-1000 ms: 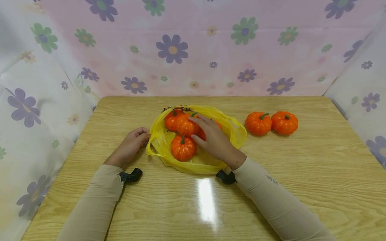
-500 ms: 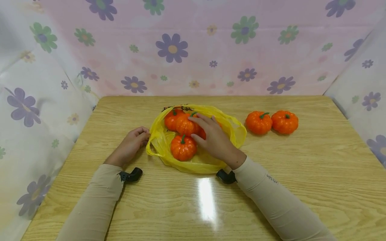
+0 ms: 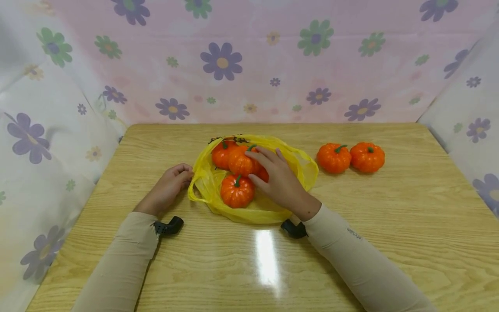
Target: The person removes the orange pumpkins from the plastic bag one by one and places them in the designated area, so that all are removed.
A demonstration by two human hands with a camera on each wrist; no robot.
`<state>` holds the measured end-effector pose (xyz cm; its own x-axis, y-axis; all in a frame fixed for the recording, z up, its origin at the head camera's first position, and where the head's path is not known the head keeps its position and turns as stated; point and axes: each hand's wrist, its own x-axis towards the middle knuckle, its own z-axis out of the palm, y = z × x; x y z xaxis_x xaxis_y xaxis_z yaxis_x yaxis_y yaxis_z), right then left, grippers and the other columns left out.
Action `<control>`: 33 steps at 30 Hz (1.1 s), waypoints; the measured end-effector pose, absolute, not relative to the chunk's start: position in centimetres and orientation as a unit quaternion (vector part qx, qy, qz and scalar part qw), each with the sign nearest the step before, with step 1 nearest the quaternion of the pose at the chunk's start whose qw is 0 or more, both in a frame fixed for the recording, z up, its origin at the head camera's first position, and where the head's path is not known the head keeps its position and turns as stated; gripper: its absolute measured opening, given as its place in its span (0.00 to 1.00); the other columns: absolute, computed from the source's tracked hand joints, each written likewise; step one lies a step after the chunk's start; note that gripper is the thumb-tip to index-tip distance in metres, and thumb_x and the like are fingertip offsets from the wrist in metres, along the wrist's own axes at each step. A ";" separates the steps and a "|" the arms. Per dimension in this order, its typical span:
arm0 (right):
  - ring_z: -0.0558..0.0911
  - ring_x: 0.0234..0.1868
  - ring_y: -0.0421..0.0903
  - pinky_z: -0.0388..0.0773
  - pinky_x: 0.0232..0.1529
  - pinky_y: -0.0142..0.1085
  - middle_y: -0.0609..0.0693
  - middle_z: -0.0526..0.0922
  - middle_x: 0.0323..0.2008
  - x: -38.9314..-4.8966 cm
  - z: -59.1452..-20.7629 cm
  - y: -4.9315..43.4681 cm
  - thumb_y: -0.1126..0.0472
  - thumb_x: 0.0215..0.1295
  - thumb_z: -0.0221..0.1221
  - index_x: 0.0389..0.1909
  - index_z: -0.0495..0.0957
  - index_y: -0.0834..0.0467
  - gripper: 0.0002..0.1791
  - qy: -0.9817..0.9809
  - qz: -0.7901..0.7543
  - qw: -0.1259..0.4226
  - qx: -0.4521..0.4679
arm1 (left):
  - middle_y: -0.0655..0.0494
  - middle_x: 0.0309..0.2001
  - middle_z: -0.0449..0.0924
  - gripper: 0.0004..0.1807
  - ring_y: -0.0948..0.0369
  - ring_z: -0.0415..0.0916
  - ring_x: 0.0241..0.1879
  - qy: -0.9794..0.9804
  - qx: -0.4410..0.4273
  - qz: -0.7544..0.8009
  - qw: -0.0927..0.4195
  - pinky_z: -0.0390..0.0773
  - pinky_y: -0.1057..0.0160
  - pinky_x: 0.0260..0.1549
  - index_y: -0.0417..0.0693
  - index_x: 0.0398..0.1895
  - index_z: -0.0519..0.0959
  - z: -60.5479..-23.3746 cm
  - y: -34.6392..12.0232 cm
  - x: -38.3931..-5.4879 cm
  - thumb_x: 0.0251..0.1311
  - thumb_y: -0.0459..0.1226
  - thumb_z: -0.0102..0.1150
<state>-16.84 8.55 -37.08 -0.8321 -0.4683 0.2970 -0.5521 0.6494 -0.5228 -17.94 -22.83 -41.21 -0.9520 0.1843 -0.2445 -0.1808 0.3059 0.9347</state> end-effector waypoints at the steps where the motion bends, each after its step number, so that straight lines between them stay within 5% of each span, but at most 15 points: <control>1: 0.67 0.73 0.55 0.45 0.78 0.58 0.58 0.67 0.72 -16.8 -37.1 8.6 0.56 0.66 0.66 0.70 0.69 0.52 0.32 -0.906 0.308 0.072 0.282 | 0.54 0.47 0.72 0.14 0.63 0.73 0.46 0.794 0.001 0.588 0.155 0.76 0.71 0.48 0.39 0.49 0.70 -41.2 -22.8 -17.9 0.77 0.41 0.41; 15: 0.70 0.69 0.63 0.63 0.70 0.59 0.61 0.68 0.70 -15.5 -37.0 9.6 0.58 0.63 0.68 0.68 0.71 0.52 0.32 -0.896 0.286 0.129 0.313 | 0.53 0.48 0.71 0.14 0.63 0.73 0.48 0.799 0.004 0.581 0.156 0.75 0.71 0.49 0.38 0.49 0.70 -41.4 -22.9 -18.1 0.77 0.42 0.41; 33: 0.72 0.66 0.61 0.68 0.67 0.58 0.62 0.71 0.68 -13.8 -36.1 13.0 0.60 0.58 0.71 0.67 0.72 0.53 0.34 -0.890 0.244 0.195 0.331 | 0.54 0.48 0.70 0.14 0.63 0.72 0.48 0.794 0.007 0.586 0.159 0.75 0.71 0.49 0.38 0.49 0.69 -41.2 -22.9 -18.0 0.78 0.42 0.41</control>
<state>-13.80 13.05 -36.08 -0.7051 -0.4939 0.5089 -0.6845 0.6615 -0.3064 -18.02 -22.90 -41.25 -0.9493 0.1971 -0.2449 -0.1760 0.3123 0.9335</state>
